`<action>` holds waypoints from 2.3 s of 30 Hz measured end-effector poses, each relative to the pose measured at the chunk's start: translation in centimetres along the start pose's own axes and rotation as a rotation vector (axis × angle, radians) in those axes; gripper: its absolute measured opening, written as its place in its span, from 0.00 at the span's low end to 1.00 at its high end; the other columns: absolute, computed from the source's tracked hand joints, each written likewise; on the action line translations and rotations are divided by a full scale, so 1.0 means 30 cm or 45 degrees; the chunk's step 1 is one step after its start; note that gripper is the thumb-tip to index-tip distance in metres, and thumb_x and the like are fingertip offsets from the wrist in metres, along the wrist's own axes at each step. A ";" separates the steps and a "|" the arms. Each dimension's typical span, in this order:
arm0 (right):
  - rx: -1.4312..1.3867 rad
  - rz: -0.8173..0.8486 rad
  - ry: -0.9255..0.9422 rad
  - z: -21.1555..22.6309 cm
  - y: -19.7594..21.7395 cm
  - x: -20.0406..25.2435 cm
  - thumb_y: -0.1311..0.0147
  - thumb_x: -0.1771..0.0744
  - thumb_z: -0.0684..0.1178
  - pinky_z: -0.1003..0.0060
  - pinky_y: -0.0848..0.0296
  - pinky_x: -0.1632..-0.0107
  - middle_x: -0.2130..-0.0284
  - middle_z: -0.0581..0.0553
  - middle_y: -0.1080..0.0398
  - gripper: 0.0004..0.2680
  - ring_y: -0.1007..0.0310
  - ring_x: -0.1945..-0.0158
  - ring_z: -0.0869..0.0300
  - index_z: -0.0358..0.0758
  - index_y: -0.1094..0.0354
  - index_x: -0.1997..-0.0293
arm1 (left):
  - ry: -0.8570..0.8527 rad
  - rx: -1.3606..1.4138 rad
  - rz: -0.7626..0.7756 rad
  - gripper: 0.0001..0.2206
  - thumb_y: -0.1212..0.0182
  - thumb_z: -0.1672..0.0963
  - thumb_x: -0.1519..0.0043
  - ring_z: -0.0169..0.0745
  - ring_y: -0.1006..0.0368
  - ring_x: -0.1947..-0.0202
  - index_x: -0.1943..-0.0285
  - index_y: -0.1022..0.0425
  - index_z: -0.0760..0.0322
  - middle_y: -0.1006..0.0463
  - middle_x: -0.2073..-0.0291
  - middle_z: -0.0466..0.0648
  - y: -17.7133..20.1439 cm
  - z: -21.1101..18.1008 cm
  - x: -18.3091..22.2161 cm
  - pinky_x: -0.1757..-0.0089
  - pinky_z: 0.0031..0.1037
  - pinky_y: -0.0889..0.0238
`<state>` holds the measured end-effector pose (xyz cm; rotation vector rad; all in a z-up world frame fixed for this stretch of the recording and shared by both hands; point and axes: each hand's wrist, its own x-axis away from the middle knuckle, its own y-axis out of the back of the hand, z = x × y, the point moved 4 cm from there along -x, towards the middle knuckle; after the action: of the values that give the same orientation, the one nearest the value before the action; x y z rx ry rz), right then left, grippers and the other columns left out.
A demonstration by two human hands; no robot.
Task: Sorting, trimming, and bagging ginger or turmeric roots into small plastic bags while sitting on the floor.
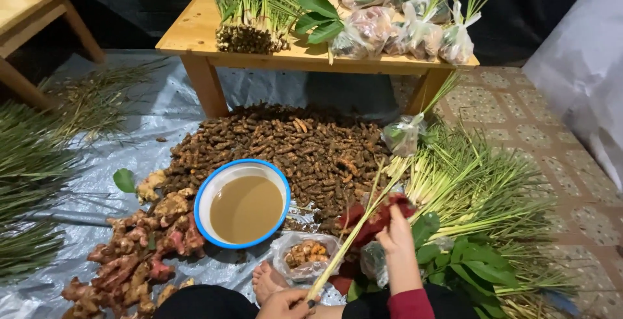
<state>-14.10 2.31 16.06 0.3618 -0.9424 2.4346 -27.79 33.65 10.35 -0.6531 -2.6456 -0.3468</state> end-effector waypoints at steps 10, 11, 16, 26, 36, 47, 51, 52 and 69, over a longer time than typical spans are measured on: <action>-0.215 0.191 -0.179 -0.170 0.128 0.042 0.54 0.27 0.57 0.61 0.24 0.54 0.57 0.41 0.26 0.13 0.25 0.58 0.55 0.38 0.31 0.49 | -0.034 0.431 -0.121 0.15 0.39 0.61 0.40 0.27 0.25 0.66 0.46 0.15 0.73 0.15 0.66 0.48 0.001 -0.250 0.037 0.65 0.14 0.35; -0.126 0.255 -0.200 -0.199 0.124 0.071 0.55 0.27 0.54 0.65 0.27 0.61 0.57 0.39 0.25 0.13 0.25 0.61 0.56 0.33 0.30 0.48 | 0.014 0.463 -0.191 0.14 0.38 0.61 0.41 0.29 0.24 0.66 0.47 0.16 0.74 0.14 0.66 0.49 -0.002 -0.249 0.022 0.65 0.15 0.35; 0.151 0.327 -0.191 -0.313 0.114 0.188 0.57 0.32 0.40 0.70 0.40 0.75 0.62 0.37 0.24 0.09 0.29 0.67 0.57 0.28 0.28 0.56 | 0.021 0.262 -0.295 0.15 0.38 0.59 0.42 0.25 0.19 0.63 0.48 0.14 0.65 0.11 0.62 0.43 0.000 -0.376 0.028 0.62 0.13 0.30; 0.362 0.230 -0.113 -0.324 0.011 0.312 0.43 0.39 0.26 0.60 0.27 0.64 0.69 0.29 0.23 0.07 0.24 0.69 0.48 0.19 0.28 0.59 | -0.070 -0.024 -0.478 0.12 0.34 0.56 0.44 0.25 0.32 0.75 0.53 0.15 0.61 0.19 0.70 0.37 -0.009 -0.386 0.016 0.71 0.16 0.39; 0.183 0.210 -0.135 -0.350 0.018 0.251 0.47 0.38 0.28 0.62 0.30 0.65 0.67 0.30 0.24 0.07 0.27 0.69 0.49 0.19 0.28 0.57 | -0.158 -0.292 -0.539 0.14 0.38 0.53 0.45 0.34 0.26 0.73 0.52 0.15 0.53 0.15 0.65 0.37 0.008 -0.404 0.043 0.68 0.24 0.33; 0.165 0.104 -0.056 -0.197 0.006 0.107 0.49 0.35 0.32 0.66 0.28 0.64 0.64 0.33 0.26 0.07 0.26 0.66 0.52 0.20 0.31 0.54 | -0.118 -0.223 -0.427 0.11 0.37 0.54 0.45 0.28 0.31 0.77 0.56 0.13 0.53 0.19 0.76 0.37 -0.023 -0.272 0.067 0.72 0.20 0.39; 0.079 0.141 -0.017 -0.161 0.039 0.022 0.45 0.34 0.35 0.67 0.29 0.71 0.66 0.37 0.24 0.06 0.26 0.70 0.55 0.24 0.27 0.56 | -0.050 -0.281 -0.393 0.13 0.37 0.53 0.46 0.29 0.27 0.73 0.54 0.13 0.49 0.16 0.72 0.37 -0.023 -0.266 0.088 0.67 0.20 0.35; 0.078 0.139 -0.017 -0.149 0.035 0.019 0.45 0.34 0.35 0.67 0.29 0.71 0.66 0.37 0.24 0.06 0.26 0.70 0.55 0.24 0.27 0.56 | -0.050 -0.282 -0.390 0.13 0.37 0.53 0.46 0.29 0.27 0.73 0.54 0.13 0.49 0.16 0.72 0.37 -0.021 -0.261 0.090 0.67 0.20 0.35; 0.287 -0.008 -0.269 -0.190 0.031 0.273 0.50 0.31 0.50 0.48 0.37 0.44 0.49 0.26 0.28 0.15 0.30 0.47 0.41 0.24 0.33 0.44 | -0.062 0.297 -0.508 0.08 0.30 0.61 0.44 0.24 0.35 0.74 0.56 0.16 0.67 0.23 0.73 0.40 -0.011 -0.295 0.005 0.69 0.14 0.41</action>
<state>-21.86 8.54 14.78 0.7122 -0.7483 2.5391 -25.31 30.53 18.27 -0.0586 -2.7952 -0.1259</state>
